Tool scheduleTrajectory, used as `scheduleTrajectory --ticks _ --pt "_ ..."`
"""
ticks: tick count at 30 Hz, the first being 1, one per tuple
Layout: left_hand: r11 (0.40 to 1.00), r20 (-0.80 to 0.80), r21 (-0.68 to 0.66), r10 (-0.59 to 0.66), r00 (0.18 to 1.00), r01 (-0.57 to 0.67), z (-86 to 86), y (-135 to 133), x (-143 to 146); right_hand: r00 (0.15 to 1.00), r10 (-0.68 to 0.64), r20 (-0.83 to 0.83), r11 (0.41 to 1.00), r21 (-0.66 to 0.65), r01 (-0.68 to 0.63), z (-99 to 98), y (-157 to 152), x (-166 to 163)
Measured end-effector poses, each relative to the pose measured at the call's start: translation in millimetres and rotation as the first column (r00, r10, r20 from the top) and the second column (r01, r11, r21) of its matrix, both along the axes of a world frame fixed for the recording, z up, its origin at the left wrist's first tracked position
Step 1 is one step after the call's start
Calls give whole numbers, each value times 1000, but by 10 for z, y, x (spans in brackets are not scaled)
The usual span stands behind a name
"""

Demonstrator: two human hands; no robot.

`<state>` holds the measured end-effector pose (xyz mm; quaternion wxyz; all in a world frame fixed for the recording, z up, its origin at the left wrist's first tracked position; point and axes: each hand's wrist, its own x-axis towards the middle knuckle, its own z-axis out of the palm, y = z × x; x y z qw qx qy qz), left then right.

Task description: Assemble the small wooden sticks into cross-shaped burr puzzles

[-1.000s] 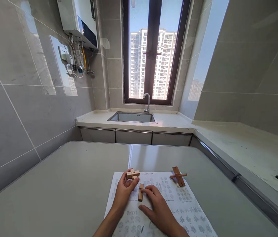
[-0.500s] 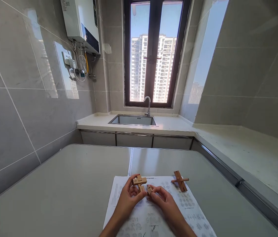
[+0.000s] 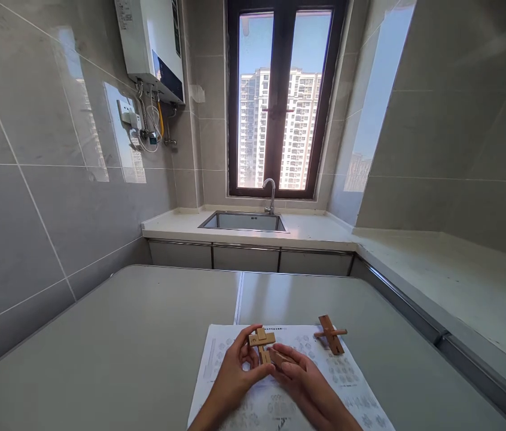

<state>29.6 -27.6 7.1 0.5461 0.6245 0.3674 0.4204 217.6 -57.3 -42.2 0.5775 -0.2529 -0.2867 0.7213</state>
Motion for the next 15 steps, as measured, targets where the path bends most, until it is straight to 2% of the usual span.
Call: scheduleTrajectory --ticks 6,15 --pt "1000 -12 6 6 1000 -6 40 -20 -1 999 12 41 1000 16 -13 -59 34 35" --pt "1000 -18 2 -4 1000 4 14 -17 -6 998 60 22 996 61 -61 -11 12 23"
